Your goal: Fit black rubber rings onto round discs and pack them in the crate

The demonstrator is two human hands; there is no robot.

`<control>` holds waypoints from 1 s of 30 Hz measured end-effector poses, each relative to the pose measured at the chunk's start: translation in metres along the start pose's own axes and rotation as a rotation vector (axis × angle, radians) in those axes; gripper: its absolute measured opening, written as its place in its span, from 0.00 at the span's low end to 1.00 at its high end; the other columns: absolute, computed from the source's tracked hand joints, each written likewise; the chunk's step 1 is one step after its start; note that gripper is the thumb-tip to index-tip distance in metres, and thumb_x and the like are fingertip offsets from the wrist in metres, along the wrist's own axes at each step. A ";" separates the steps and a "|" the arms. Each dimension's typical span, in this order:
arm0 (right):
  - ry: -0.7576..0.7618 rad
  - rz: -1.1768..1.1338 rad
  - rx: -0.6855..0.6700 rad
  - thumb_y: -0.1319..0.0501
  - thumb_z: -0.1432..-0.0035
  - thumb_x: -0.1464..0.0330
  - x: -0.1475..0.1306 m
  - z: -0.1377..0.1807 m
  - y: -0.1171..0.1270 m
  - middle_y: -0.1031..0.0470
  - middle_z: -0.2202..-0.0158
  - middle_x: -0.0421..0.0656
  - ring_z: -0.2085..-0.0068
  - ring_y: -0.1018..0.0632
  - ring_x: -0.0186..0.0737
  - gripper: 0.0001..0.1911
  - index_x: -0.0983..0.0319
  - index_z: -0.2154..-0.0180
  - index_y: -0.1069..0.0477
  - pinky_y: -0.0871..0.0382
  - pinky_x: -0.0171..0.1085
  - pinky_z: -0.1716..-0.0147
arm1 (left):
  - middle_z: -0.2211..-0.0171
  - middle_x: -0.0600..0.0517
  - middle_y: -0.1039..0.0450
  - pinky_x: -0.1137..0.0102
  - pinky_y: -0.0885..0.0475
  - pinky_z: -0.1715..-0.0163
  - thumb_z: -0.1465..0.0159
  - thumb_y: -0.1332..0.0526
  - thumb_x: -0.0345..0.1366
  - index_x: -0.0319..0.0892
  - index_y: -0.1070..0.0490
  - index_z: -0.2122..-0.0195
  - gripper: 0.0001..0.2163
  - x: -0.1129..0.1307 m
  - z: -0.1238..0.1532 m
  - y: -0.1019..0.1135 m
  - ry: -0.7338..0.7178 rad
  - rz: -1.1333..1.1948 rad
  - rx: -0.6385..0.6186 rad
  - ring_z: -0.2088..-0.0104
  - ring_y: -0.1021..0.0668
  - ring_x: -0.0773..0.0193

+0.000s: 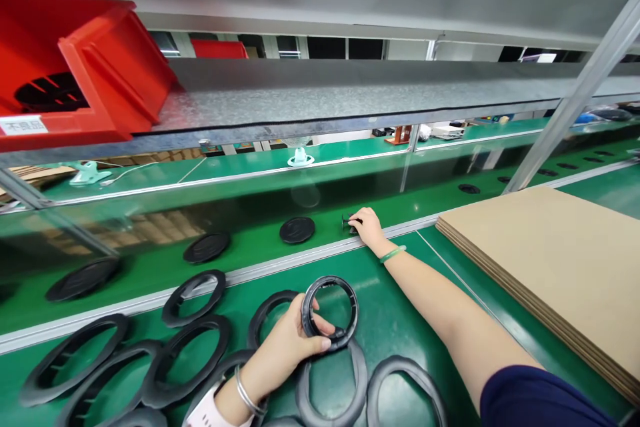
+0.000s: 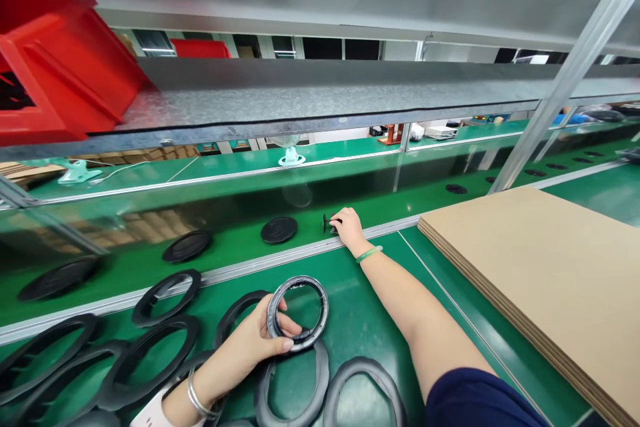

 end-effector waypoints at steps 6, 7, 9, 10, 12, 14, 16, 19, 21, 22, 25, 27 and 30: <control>0.027 -0.383 0.143 0.37 0.39 0.63 -0.060 0.090 0.041 0.30 0.70 0.42 0.66 0.29 0.41 0.08 0.60 0.66 0.21 0.32 0.41 0.62 | 0.63 0.47 0.19 0.64 0.26 0.66 0.48 0.28 0.35 0.45 0.44 0.55 0.26 0.005 0.004 0.000 0.015 -0.045 0.071 0.70 0.19 0.61; 0.053 -0.415 0.129 0.37 0.38 0.62 -0.075 0.101 0.046 0.30 0.70 0.42 0.67 0.29 0.41 0.09 0.60 0.65 0.21 0.31 0.41 0.63 | 0.63 0.47 0.19 0.64 0.25 0.65 0.48 0.28 0.34 0.45 0.44 0.55 0.26 0.005 0.005 0.000 0.020 -0.051 0.076 0.69 0.19 0.60; 0.133 -0.442 0.080 0.37 0.38 0.60 -0.108 0.116 0.052 0.30 0.71 0.43 0.67 0.29 0.42 0.10 0.59 0.64 0.21 0.31 0.42 0.64 | 0.62 0.47 0.19 0.63 0.25 0.62 0.48 0.28 0.34 0.45 0.44 0.54 0.27 0.006 0.006 0.000 0.023 -0.066 0.085 0.64 0.18 0.57; 0.186 -0.444 0.046 0.37 0.37 0.59 -0.123 0.121 0.053 0.30 0.72 0.43 0.67 0.29 0.42 0.11 0.59 0.63 0.21 0.31 0.42 0.64 | 0.62 0.47 0.19 0.62 0.24 0.61 0.48 0.28 0.34 0.44 0.43 0.53 0.27 0.006 0.006 0.000 0.026 -0.067 0.089 0.61 0.18 0.56; 0.307 -0.421 -0.038 0.39 0.35 0.59 -0.147 0.129 0.049 0.29 0.71 0.44 0.67 0.28 0.42 0.12 0.59 0.62 0.21 0.31 0.41 0.64 | 0.59 0.47 0.20 0.60 0.24 0.57 0.48 0.28 0.34 0.44 0.43 0.50 0.29 0.005 0.006 0.002 0.022 -0.039 0.106 0.57 0.18 0.54; 0.430 -0.356 -0.111 0.42 0.33 0.59 -0.161 0.136 0.042 0.29 0.70 0.44 0.67 0.28 0.41 0.14 0.59 0.61 0.21 0.31 0.40 0.65 | 0.54 0.48 0.22 0.58 0.24 0.54 0.49 0.28 0.33 0.45 0.42 0.48 0.31 0.005 0.006 0.005 0.015 0.012 0.130 0.54 0.19 0.52; 0.545 -0.266 -0.160 0.44 0.31 0.61 -0.168 0.143 0.035 0.29 0.70 0.45 0.67 0.28 0.40 0.14 0.60 0.61 0.22 0.31 0.40 0.65 | 0.52 0.48 0.25 0.58 0.25 0.52 0.50 0.28 0.33 0.45 0.41 0.49 0.30 0.004 0.005 0.007 0.014 0.046 0.148 0.52 0.19 0.52; 0.666 -0.165 -0.191 0.46 0.30 0.64 -0.171 0.150 0.027 0.29 0.69 0.46 0.67 0.28 0.41 0.15 0.61 0.61 0.23 0.32 0.39 0.66 | 0.56 0.50 0.24 0.59 0.24 0.56 0.49 0.27 0.33 0.44 0.41 0.50 0.29 0.001 0.004 0.009 0.032 0.051 0.155 0.54 0.19 0.52; 0.693 -0.135 -0.195 0.47 0.30 0.65 -0.172 0.151 0.026 0.29 0.69 0.46 0.67 0.28 0.41 0.14 0.62 0.61 0.23 0.33 0.39 0.66 | 0.58 0.51 0.24 0.61 0.23 0.60 0.49 0.27 0.34 0.44 0.41 0.50 0.29 -0.001 0.003 0.011 0.035 0.029 0.169 0.57 0.18 0.54; 0.695 -0.127 -0.196 0.47 0.30 0.65 -0.173 0.151 0.025 0.29 0.69 0.46 0.67 0.28 0.41 0.14 0.62 0.61 0.24 0.33 0.39 0.66 | 0.60 0.52 0.24 0.63 0.23 0.62 0.49 0.27 0.34 0.44 0.41 0.51 0.29 -0.001 0.004 0.013 0.034 0.008 0.182 0.60 0.18 0.55; 0.700 -0.106 -0.212 0.46 0.30 0.65 -0.176 0.153 0.025 0.30 0.69 0.46 0.67 0.29 0.41 0.14 0.63 0.61 0.24 0.34 0.38 0.67 | 0.62 0.53 0.25 0.66 0.24 0.66 0.50 0.27 0.34 0.44 0.40 0.52 0.28 0.000 0.005 0.015 0.015 -0.033 0.214 0.65 0.19 0.60; 0.721 -0.067 -0.228 0.46 0.30 0.66 -0.180 0.156 0.024 0.31 0.69 0.45 0.68 0.30 0.40 0.13 0.63 0.62 0.25 0.35 0.38 0.67 | 0.62 0.54 0.25 0.67 0.24 0.66 0.50 0.27 0.34 0.44 0.40 0.53 0.27 0.002 0.005 0.014 0.008 -0.023 0.221 0.66 0.20 0.62; 0.797 0.019 -0.211 0.48 0.29 0.68 -0.186 0.161 0.025 0.33 0.71 0.44 0.69 0.31 0.39 0.14 0.62 0.63 0.25 0.36 0.37 0.68 | 0.64 0.55 0.25 0.66 0.23 0.64 0.52 0.27 0.32 0.43 0.40 0.55 0.27 0.006 0.006 0.012 0.012 -0.022 0.232 0.66 0.19 0.62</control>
Point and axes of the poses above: each hand's wrist, its own z-axis away from the middle knuckle, its own y-axis out of the back of the hand, x = y × z, the point moved 10 cm from there along -z, towards the middle knuckle
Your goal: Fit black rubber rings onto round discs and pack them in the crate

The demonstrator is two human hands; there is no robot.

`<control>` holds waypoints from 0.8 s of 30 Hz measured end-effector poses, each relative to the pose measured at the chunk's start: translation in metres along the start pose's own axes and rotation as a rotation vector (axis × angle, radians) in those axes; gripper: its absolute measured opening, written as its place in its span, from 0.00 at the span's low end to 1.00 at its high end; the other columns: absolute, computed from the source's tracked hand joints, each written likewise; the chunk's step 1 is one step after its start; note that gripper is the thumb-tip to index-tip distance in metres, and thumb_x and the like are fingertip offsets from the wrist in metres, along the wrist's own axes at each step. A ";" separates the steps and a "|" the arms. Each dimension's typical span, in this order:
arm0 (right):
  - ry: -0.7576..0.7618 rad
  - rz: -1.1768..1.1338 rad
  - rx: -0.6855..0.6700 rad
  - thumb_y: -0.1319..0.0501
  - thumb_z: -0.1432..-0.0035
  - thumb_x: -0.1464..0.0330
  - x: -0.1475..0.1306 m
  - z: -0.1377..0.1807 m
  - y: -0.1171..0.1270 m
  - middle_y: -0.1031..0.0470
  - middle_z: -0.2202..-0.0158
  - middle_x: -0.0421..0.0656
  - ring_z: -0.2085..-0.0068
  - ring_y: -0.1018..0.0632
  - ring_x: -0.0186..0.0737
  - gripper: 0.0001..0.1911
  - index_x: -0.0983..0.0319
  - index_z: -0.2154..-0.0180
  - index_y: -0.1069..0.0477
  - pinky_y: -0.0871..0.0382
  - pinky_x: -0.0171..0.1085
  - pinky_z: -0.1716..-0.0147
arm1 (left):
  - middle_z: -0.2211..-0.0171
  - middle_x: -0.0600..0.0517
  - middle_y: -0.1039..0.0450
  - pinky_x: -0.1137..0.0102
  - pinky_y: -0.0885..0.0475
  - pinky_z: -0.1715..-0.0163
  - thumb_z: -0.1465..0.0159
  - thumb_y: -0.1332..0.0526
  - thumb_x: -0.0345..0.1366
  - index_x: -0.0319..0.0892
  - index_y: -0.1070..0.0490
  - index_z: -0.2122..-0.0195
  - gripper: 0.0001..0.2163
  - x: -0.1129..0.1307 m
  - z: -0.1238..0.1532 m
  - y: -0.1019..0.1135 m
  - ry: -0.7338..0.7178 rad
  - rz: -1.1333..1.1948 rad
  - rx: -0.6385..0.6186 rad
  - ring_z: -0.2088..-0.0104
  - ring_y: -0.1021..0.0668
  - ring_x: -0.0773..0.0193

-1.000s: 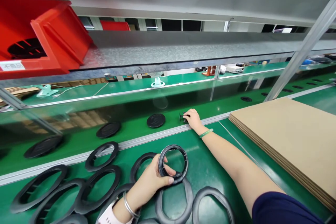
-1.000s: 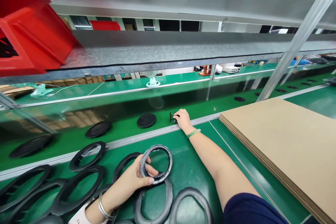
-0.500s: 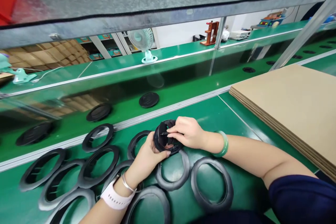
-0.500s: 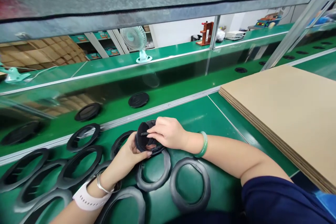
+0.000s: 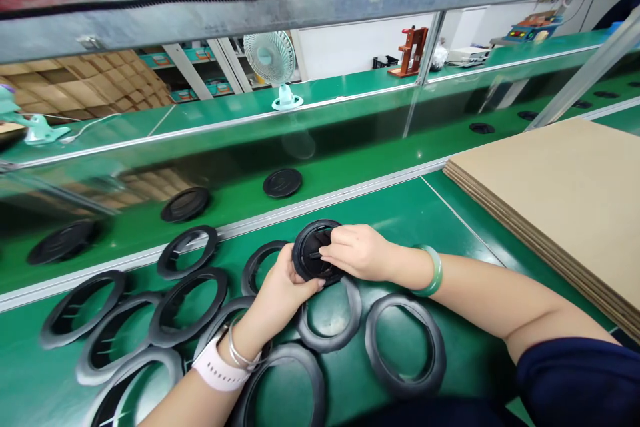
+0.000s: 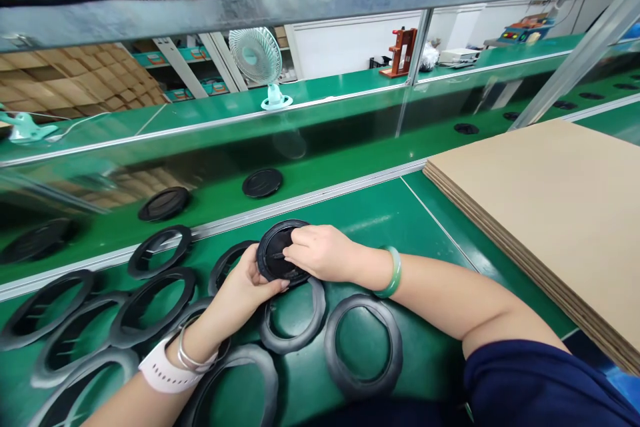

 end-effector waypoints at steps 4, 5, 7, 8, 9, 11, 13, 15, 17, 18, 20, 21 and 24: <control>0.088 0.072 0.035 0.48 0.30 0.70 -0.009 -0.001 0.005 0.34 0.72 0.43 0.70 0.33 0.39 0.15 0.65 0.65 0.26 0.38 0.37 0.70 | 0.63 0.55 0.24 0.66 0.23 0.61 0.51 0.28 0.30 0.44 0.40 0.55 0.26 0.003 0.001 -0.001 -0.013 -0.006 0.000 0.63 0.19 0.61; 0.083 0.074 0.036 0.48 0.30 0.70 -0.008 -0.001 0.005 0.34 0.72 0.44 0.70 0.33 0.39 0.14 0.65 0.66 0.26 0.38 0.37 0.70 | 0.63 0.56 0.24 0.66 0.23 0.62 0.50 0.28 0.31 0.44 0.40 0.55 0.26 0.003 0.001 -0.001 -0.010 -0.006 -0.005 0.63 0.19 0.62; 0.059 0.067 0.031 0.48 0.30 0.69 -0.006 -0.002 0.005 0.34 0.72 0.44 0.70 0.33 0.39 0.15 0.65 0.66 0.27 0.38 0.37 0.70 | 0.63 0.56 0.24 0.67 0.23 0.62 0.49 0.29 0.31 0.44 0.40 0.54 0.25 0.001 0.001 -0.001 -0.007 -0.002 -0.013 0.64 0.19 0.62; 0.049 0.063 0.029 0.47 0.30 0.69 -0.005 -0.002 0.005 0.34 0.72 0.44 0.70 0.33 0.39 0.14 0.65 0.66 0.27 0.38 0.37 0.70 | 0.62 0.56 0.24 0.67 0.23 0.62 0.49 0.29 0.31 0.44 0.40 0.54 0.26 0.001 0.001 -0.001 -0.010 -0.001 -0.014 0.63 0.19 0.62; 0.046 0.061 0.026 0.47 0.30 0.69 -0.005 -0.003 0.004 0.34 0.71 0.44 0.70 0.33 0.39 0.14 0.65 0.66 0.26 0.38 0.37 0.70 | 0.62 0.55 0.24 0.67 0.24 0.61 0.49 0.29 0.31 0.44 0.40 0.54 0.26 0.000 0.001 -0.001 -0.015 -0.003 -0.013 0.62 0.19 0.62; 0.054 0.061 0.025 0.47 0.31 0.69 -0.005 -0.002 0.003 0.34 0.71 0.44 0.70 0.33 0.39 0.14 0.65 0.66 0.26 0.38 0.37 0.69 | 0.62 0.55 0.24 0.68 0.24 0.61 0.49 0.29 0.31 0.44 0.41 0.53 0.26 0.000 0.001 -0.001 -0.023 -0.015 -0.013 0.62 0.19 0.62; 0.062 0.057 0.028 0.47 0.31 0.69 -0.006 -0.002 0.003 0.34 0.71 0.44 0.70 0.33 0.39 0.14 0.65 0.66 0.26 0.38 0.37 0.69 | 0.62 0.56 0.24 0.68 0.24 0.61 0.48 0.29 0.31 0.45 0.41 0.53 0.25 -0.001 0.001 0.000 -0.028 -0.030 -0.014 0.62 0.19 0.63; 0.055 0.042 0.033 0.46 0.31 0.68 -0.004 0.000 0.002 0.34 0.71 0.44 0.69 0.33 0.39 0.13 0.65 0.65 0.26 0.37 0.37 0.69 | 0.62 0.55 0.24 0.68 0.24 0.61 0.48 0.29 0.32 0.45 0.41 0.53 0.25 -0.001 0.001 0.000 -0.035 -0.039 -0.018 0.62 0.19 0.63; 0.038 0.025 0.034 0.46 0.31 0.68 -0.002 0.001 0.001 0.33 0.70 0.44 0.69 0.33 0.39 0.13 0.65 0.64 0.26 0.36 0.37 0.68 | 0.62 0.55 0.24 0.68 0.24 0.61 0.47 0.29 0.32 0.45 0.41 0.53 0.25 -0.001 0.002 0.000 -0.040 -0.042 -0.026 0.62 0.19 0.63; 0.031 0.017 0.032 0.46 0.32 0.68 -0.001 0.001 0.001 0.33 0.70 0.44 0.69 0.32 0.39 0.12 0.65 0.64 0.26 0.36 0.37 0.68 | 0.61 0.55 0.24 0.68 0.24 0.60 0.47 0.29 0.32 0.45 0.41 0.53 0.25 -0.001 0.002 0.000 -0.042 -0.043 -0.031 0.62 0.19 0.63; 0.017 0.005 0.022 0.46 0.32 0.68 0.001 0.001 0.000 0.32 0.69 0.45 0.68 0.32 0.40 0.12 0.65 0.64 0.27 0.35 0.37 0.68 | 0.61 0.56 0.24 0.67 0.24 0.60 0.47 0.29 0.32 0.46 0.41 0.52 0.25 0.000 0.002 0.000 -0.040 -0.049 -0.037 0.62 0.20 0.63; 0.007 -0.002 0.015 0.46 0.32 0.68 0.001 0.001 -0.001 0.32 0.69 0.45 0.68 0.31 0.40 0.11 0.65 0.64 0.27 0.35 0.37 0.68 | 0.61 0.55 0.24 0.67 0.24 0.59 0.46 0.29 0.33 0.46 0.41 0.52 0.25 0.000 0.003 0.000 -0.038 -0.054 -0.037 0.62 0.20 0.63; -0.024 -0.021 0.000 0.46 0.32 0.68 0.003 0.001 -0.001 0.31 0.67 0.46 0.67 0.30 0.40 0.11 0.65 0.63 0.27 0.34 0.38 0.66 | 0.60 0.55 0.25 0.66 0.24 0.58 0.46 0.30 0.33 0.46 0.41 0.51 0.25 0.000 0.004 -0.001 -0.032 -0.063 -0.039 0.61 0.20 0.62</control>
Point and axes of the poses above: each hand's wrist, its own z-axis away from the middle knuckle, its own y-axis out of the back of the hand, x = y × z, the point moved 10 cm from there along -z, towards the middle knuckle
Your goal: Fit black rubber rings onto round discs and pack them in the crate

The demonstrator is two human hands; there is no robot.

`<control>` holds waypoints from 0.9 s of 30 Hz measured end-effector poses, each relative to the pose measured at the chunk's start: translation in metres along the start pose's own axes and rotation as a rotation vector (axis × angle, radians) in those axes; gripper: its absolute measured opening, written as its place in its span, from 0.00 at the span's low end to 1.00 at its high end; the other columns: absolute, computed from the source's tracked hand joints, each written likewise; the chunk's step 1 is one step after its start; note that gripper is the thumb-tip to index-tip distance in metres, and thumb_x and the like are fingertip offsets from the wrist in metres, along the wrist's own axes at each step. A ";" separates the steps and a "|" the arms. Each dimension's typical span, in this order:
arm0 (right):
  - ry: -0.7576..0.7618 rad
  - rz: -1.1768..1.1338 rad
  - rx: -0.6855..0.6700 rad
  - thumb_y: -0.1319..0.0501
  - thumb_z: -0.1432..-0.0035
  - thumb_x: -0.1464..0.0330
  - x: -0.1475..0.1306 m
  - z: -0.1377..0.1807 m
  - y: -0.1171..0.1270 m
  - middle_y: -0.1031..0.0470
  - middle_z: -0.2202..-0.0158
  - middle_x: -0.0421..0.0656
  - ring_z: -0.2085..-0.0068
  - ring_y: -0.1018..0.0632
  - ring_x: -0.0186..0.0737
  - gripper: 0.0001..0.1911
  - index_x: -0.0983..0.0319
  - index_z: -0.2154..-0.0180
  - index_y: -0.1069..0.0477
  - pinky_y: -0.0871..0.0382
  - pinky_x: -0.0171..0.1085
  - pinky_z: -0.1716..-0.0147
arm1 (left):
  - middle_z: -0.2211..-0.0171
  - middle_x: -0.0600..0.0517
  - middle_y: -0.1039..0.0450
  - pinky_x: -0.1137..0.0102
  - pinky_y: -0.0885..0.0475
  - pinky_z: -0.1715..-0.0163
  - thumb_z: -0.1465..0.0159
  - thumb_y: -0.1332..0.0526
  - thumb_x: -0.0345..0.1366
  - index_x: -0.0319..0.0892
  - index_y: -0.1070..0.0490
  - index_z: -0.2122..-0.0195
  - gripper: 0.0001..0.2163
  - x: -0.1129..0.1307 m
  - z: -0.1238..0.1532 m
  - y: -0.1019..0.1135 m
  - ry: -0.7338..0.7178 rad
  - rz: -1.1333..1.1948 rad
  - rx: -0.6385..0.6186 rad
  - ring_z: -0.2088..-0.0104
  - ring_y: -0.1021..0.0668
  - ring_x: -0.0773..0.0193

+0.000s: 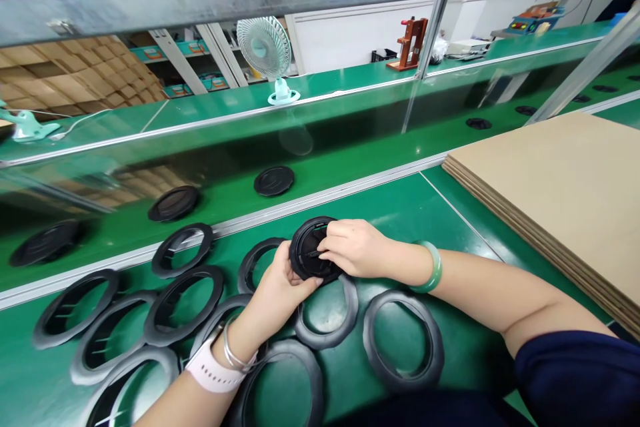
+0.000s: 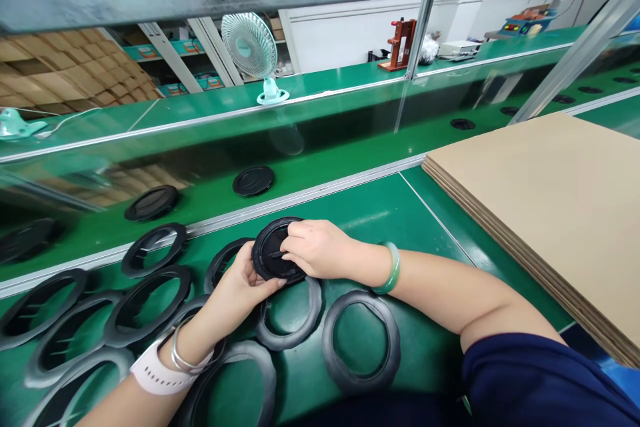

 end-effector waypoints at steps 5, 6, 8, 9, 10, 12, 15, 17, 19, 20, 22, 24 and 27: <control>-0.027 -0.004 -0.037 0.45 0.32 0.68 -0.001 -0.001 -0.001 0.29 0.66 0.46 0.65 0.29 0.41 0.09 0.65 0.62 0.28 0.33 0.38 0.65 | 0.59 0.53 0.25 0.64 0.24 0.58 0.47 0.29 0.34 0.45 0.41 0.51 0.26 0.000 0.000 0.000 0.001 0.001 0.005 0.59 0.20 0.60; -0.029 -0.002 -0.051 0.44 0.33 0.68 -0.001 -0.002 -0.002 0.29 0.65 0.47 0.64 0.28 0.41 0.09 0.65 0.62 0.28 0.32 0.38 0.64 | 0.59 0.53 0.25 0.64 0.24 0.58 0.47 0.29 0.34 0.45 0.41 0.51 0.26 -0.001 0.000 0.000 0.003 -0.006 0.006 0.59 0.20 0.60; -0.030 0.001 -0.081 0.44 0.33 0.69 -0.001 -0.002 -0.005 0.28 0.64 0.47 0.63 0.27 0.42 0.08 0.65 0.61 0.28 0.31 0.39 0.62 | 0.58 0.52 0.26 0.64 0.24 0.58 0.47 0.29 0.34 0.44 0.41 0.51 0.26 0.000 0.000 0.000 0.006 -0.021 0.006 0.59 0.20 0.59; -0.029 0.002 -0.095 0.44 0.33 0.69 -0.001 -0.002 -0.006 0.28 0.64 0.48 0.62 0.27 0.42 0.08 0.65 0.61 0.28 0.31 0.39 0.61 | 0.58 0.52 0.26 0.64 0.24 0.58 0.47 0.29 0.34 0.44 0.41 0.51 0.26 0.000 0.000 0.000 0.008 -0.029 0.005 0.58 0.21 0.59; -0.029 0.002 -0.105 0.43 0.33 0.69 -0.002 -0.003 -0.006 0.27 0.64 0.48 0.61 0.27 0.43 0.07 0.65 0.61 0.28 0.30 0.39 0.60 | 0.58 0.52 0.26 0.64 0.24 0.58 0.47 0.29 0.34 0.44 0.41 0.52 0.26 0.001 0.001 0.000 0.009 -0.036 0.003 0.59 0.21 0.59; -0.028 -0.001 -0.113 0.43 0.33 0.69 -0.002 -0.003 -0.007 0.27 0.63 0.48 0.61 0.26 0.43 0.07 0.65 0.60 0.28 0.30 0.40 0.60 | 0.59 0.53 0.26 0.64 0.24 0.58 0.47 0.28 0.35 0.44 0.41 0.52 0.26 0.002 0.001 0.000 0.010 -0.043 0.000 0.59 0.21 0.60; -0.018 -0.008 -0.092 0.44 0.33 0.69 -0.004 -0.002 -0.006 0.26 0.62 0.49 0.60 0.26 0.43 0.08 0.66 0.57 0.28 0.29 0.40 0.59 | 0.58 0.53 0.25 0.64 0.24 0.58 0.48 0.28 0.35 0.45 0.41 0.51 0.27 0.002 0.001 0.000 0.011 -0.031 -0.002 0.59 0.20 0.60; -0.021 -0.009 -0.068 0.44 0.33 0.70 -0.004 -0.002 -0.005 0.26 0.61 0.49 0.59 0.26 0.43 0.09 0.66 0.56 0.28 0.29 0.41 0.58 | 0.58 0.53 0.25 0.65 0.24 0.58 0.48 0.28 0.34 0.45 0.41 0.51 0.27 0.001 0.001 0.000 0.008 -0.019 -0.002 0.58 0.20 0.60; -0.036 -0.012 -0.055 0.45 0.33 0.69 -0.004 -0.002 -0.005 0.26 0.62 0.49 0.59 0.26 0.43 0.09 0.66 0.57 0.28 0.29 0.41 0.58 | 0.58 0.53 0.25 0.64 0.24 0.58 0.48 0.28 0.34 0.45 0.41 0.51 0.27 0.000 0.001 0.000 0.006 -0.013 -0.004 0.59 0.20 0.60; -0.043 -0.016 -0.054 0.45 0.33 0.69 -0.004 -0.001 -0.006 0.26 0.62 0.49 0.60 0.26 0.43 0.08 0.65 0.59 0.28 0.29 0.40 0.58 | 0.58 0.53 0.25 0.64 0.24 0.59 0.48 0.28 0.34 0.45 0.41 0.51 0.28 0.000 0.001 0.000 0.006 -0.012 -0.004 0.59 0.20 0.60; -0.057 -0.027 -0.060 0.44 0.33 0.69 -0.004 -0.001 -0.007 0.27 0.63 0.48 0.60 0.26 0.43 0.08 0.65 0.60 0.28 0.30 0.40 0.58 | 0.58 0.52 0.25 0.64 0.24 0.59 0.48 0.29 0.35 0.45 0.42 0.50 0.28 -0.001 0.001 0.000 0.009 -0.012 -0.005 0.59 0.20 0.59; -0.071 -0.037 -0.063 0.44 0.33 0.70 -0.003 -0.001 -0.008 0.28 0.63 0.48 0.61 0.27 0.42 0.07 0.65 0.61 0.29 0.30 0.40 0.59 | 0.58 0.52 0.26 0.64 0.24 0.60 0.48 0.29 0.35 0.45 0.42 0.50 0.28 -0.002 0.001 0.000 0.011 -0.019 -0.007 0.59 0.20 0.59; -0.094 -0.050 -0.059 0.44 0.34 0.70 -0.003 -0.001 -0.008 0.29 0.64 0.47 0.62 0.28 0.42 0.06 0.65 0.61 0.30 0.31 0.40 0.60 | 0.57 0.52 0.27 0.64 0.24 0.59 0.48 0.29 0.35 0.45 0.41 0.50 0.27 -0.002 0.001 0.000 0.017 -0.045 -0.019 0.58 0.21 0.58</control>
Point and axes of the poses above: each hand's wrist, its own z-axis away from the middle knuckle, its own y-axis out of the back of the hand, x = y × z, the point moved 10 cm from there along -z, towards the middle knuckle
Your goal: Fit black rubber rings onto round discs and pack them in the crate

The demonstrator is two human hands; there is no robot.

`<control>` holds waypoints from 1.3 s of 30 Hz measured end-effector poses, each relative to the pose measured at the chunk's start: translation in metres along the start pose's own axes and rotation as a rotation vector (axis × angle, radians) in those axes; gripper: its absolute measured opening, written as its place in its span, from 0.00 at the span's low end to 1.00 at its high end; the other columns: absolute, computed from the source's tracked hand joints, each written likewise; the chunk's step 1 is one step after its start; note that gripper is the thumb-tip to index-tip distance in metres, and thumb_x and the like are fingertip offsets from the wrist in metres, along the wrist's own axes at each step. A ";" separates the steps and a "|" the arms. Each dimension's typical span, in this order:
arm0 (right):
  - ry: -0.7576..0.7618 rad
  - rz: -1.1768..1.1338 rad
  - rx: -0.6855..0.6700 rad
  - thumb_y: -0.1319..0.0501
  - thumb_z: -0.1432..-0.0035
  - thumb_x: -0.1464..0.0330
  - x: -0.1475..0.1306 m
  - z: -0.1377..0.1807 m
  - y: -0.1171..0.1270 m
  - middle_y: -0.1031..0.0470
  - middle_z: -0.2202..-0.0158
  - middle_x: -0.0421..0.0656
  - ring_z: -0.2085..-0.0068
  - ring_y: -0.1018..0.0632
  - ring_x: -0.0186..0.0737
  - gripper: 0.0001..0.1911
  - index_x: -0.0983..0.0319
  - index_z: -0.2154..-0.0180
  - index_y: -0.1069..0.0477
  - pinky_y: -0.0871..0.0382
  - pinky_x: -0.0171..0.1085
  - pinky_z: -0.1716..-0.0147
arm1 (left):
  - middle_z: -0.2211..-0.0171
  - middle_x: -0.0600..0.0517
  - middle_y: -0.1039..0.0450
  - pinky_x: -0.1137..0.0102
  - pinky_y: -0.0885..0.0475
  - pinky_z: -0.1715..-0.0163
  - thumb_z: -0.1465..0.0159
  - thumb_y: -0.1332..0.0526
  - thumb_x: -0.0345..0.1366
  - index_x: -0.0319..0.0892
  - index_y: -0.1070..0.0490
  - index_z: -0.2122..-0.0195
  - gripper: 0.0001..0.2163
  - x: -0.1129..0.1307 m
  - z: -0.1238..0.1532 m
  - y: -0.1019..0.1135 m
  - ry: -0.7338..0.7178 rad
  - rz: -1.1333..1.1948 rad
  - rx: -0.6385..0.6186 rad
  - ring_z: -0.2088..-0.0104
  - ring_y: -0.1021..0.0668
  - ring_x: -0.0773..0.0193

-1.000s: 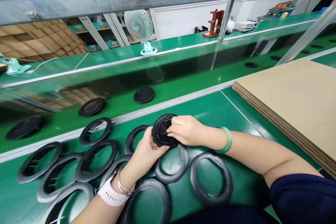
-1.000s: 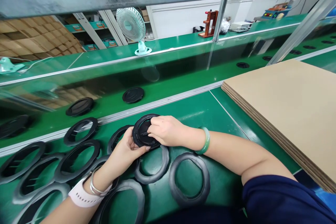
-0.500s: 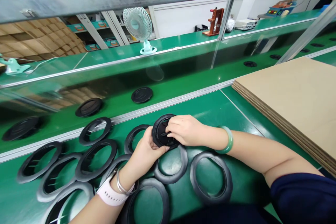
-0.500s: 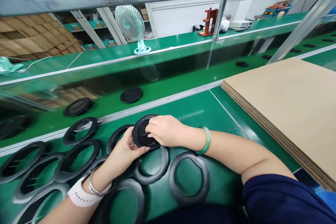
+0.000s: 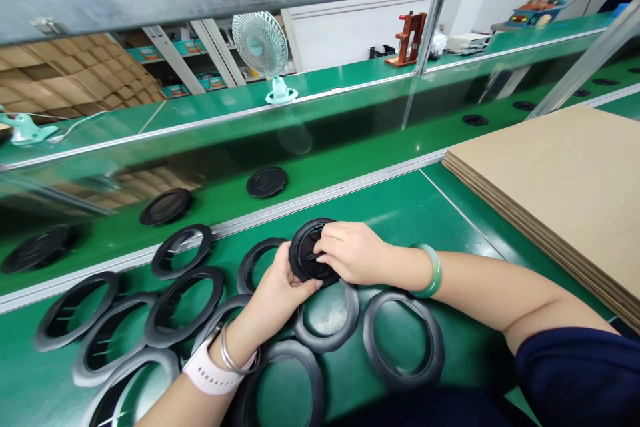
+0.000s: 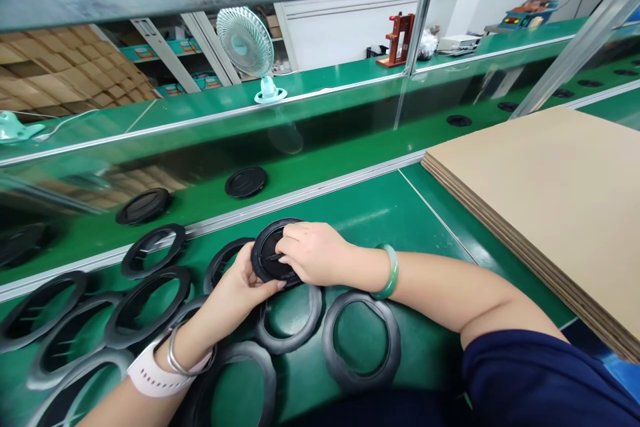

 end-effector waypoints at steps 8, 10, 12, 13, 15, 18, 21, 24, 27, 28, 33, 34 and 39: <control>0.002 -0.010 0.011 0.45 0.34 0.69 -0.002 0.000 0.001 0.30 0.64 0.48 0.62 0.28 0.43 0.07 0.64 0.62 0.30 0.31 0.41 0.60 | 0.57 0.52 0.28 0.64 0.24 0.58 0.47 0.29 0.34 0.45 0.42 0.50 0.27 -0.002 -0.001 0.002 -0.001 0.006 0.008 0.58 0.21 0.58; 0.008 0.008 -0.004 0.44 0.34 0.69 -0.003 -0.001 0.000 0.29 0.64 0.48 0.62 0.28 0.43 0.07 0.65 0.61 0.30 0.30 0.41 0.59 | 0.56 0.52 0.28 0.63 0.24 0.57 0.47 0.29 0.34 0.45 0.42 0.50 0.28 -0.001 0.000 0.001 -0.004 0.019 0.007 0.57 0.21 0.58; 0.016 0.036 -0.020 0.44 0.34 0.69 -0.003 -0.001 -0.003 0.28 0.63 0.48 0.60 0.27 0.44 0.08 0.66 0.58 0.29 0.30 0.41 0.57 | 0.55 0.51 0.28 0.63 0.24 0.57 0.48 0.29 0.34 0.45 0.42 0.49 0.28 0.001 0.000 0.000 -0.005 0.032 0.005 0.57 0.21 0.58; 0.019 0.054 -0.030 0.44 0.34 0.70 -0.003 -0.001 -0.004 0.28 0.62 0.49 0.59 0.27 0.44 0.09 0.67 0.54 0.30 0.30 0.41 0.56 | 0.55 0.51 0.27 0.63 0.24 0.57 0.48 0.29 0.34 0.45 0.42 0.49 0.28 0.001 0.000 0.000 -0.004 0.040 0.006 0.56 0.21 0.58; 0.022 0.101 -0.063 0.43 0.34 0.70 -0.004 -0.002 -0.009 0.28 0.60 0.50 0.59 0.27 0.45 0.14 0.69 0.48 0.32 0.30 0.42 0.56 | 0.54 0.50 0.27 0.62 0.24 0.56 0.48 0.29 0.34 0.45 0.42 0.49 0.29 0.002 0.000 0.000 0.001 0.051 0.010 0.56 0.21 0.57; -0.003 0.163 -0.159 0.43 0.34 0.71 -0.003 -0.003 -0.018 0.28 0.61 0.52 0.60 0.27 0.46 0.16 0.71 0.47 0.32 0.30 0.43 0.59 | 0.55 0.50 0.26 0.62 0.23 0.57 0.48 0.29 0.34 0.45 0.42 0.48 0.29 0.001 0.001 -0.001 0.003 0.050 0.013 0.57 0.20 0.57; 0.005 0.158 -0.178 0.43 0.34 0.72 -0.005 -0.005 -0.016 0.29 0.62 0.51 0.60 0.28 0.46 0.13 0.71 0.50 0.29 0.30 0.43 0.61 | 0.58 0.52 0.25 0.63 0.22 0.61 0.48 0.29 0.33 0.45 0.42 0.49 0.28 0.000 0.001 -0.002 0.014 0.062 0.009 0.62 0.19 0.59; -0.021 0.060 0.032 0.44 0.32 0.69 -0.002 -0.007 0.010 0.29 0.59 0.51 0.55 0.29 0.48 0.13 0.67 0.49 0.29 0.31 0.46 0.56 | 0.60 0.54 0.26 0.64 0.21 0.63 0.49 0.29 0.32 0.46 0.42 0.51 0.28 0.006 0.001 0.001 -0.004 0.120 0.057 0.65 0.19 0.61; -0.288 -0.146 0.279 0.44 0.32 0.67 0.033 0.001 0.030 0.31 0.51 0.51 0.49 0.31 0.48 0.15 0.63 0.46 0.31 0.34 0.49 0.48 | 0.57 0.52 0.27 0.63 0.21 0.62 0.50 0.28 0.32 0.46 0.43 0.51 0.30 0.013 0.001 0.006 -0.050 0.149 0.125 0.63 0.19 0.60; -0.391 -0.249 0.297 0.43 0.33 0.67 0.046 0.005 0.025 0.31 0.51 0.50 0.49 0.30 0.46 0.15 0.62 0.46 0.31 0.34 0.48 0.48 | 0.54 0.50 0.27 0.62 0.21 0.58 0.50 0.28 0.33 0.46 0.44 0.50 0.31 0.014 0.001 0.007 -0.065 0.149 0.133 0.59 0.19 0.58; -0.715 -0.629 0.207 0.35 0.41 0.69 0.083 0.017 -0.022 0.28 0.63 0.41 0.61 0.27 0.39 0.06 0.63 0.62 0.29 0.31 0.39 0.59 | 0.40 0.42 0.35 0.54 0.31 0.42 0.50 0.27 0.36 0.48 0.50 0.41 0.40 0.010 0.002 -0.001 -0.069 0.155 0.051 0.41 0.28 0.50; -0.741 -0.648 0.213 0.34 0.43 0.69 0.084 0.019 -0.025 0.29 0.65 0.40 0.62 0.28 0.39 0.07 0.63 0.64 0.30 0.32 0.38 0.61 | 0.40 0.41 0.36 0.53 0.31 0.42 0.50 0.26 0.37 0.48 0.51 0.40 0.41 0.010 0.003 -0.002 -0.072 0.146 0.031 0.40 0.29 0.48; -0.791 -0.680 0.261 0.32 0.48 0.72 0.084 0.021 -0.024 0.31 0.70 0.37 0.66 0.30 0.36 0.09 0.63 0.70 0.33 0.37 0.34 0.66 | 0.42 0.45 0.32 0.57 0.33 0.41 0.37 0.36 0.44 0.47 0.45 0.41 0.27 0.024 0.009 0.002 -0.131 0.004 0.036 0.41 0.29 0.52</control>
Point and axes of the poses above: each hand's wrist, its own z-axis away from the middle knuckle, its own y-axis out of the back of the hand, x = y × z, the point moved 10 cm from there along -z, towards the middle knuckle
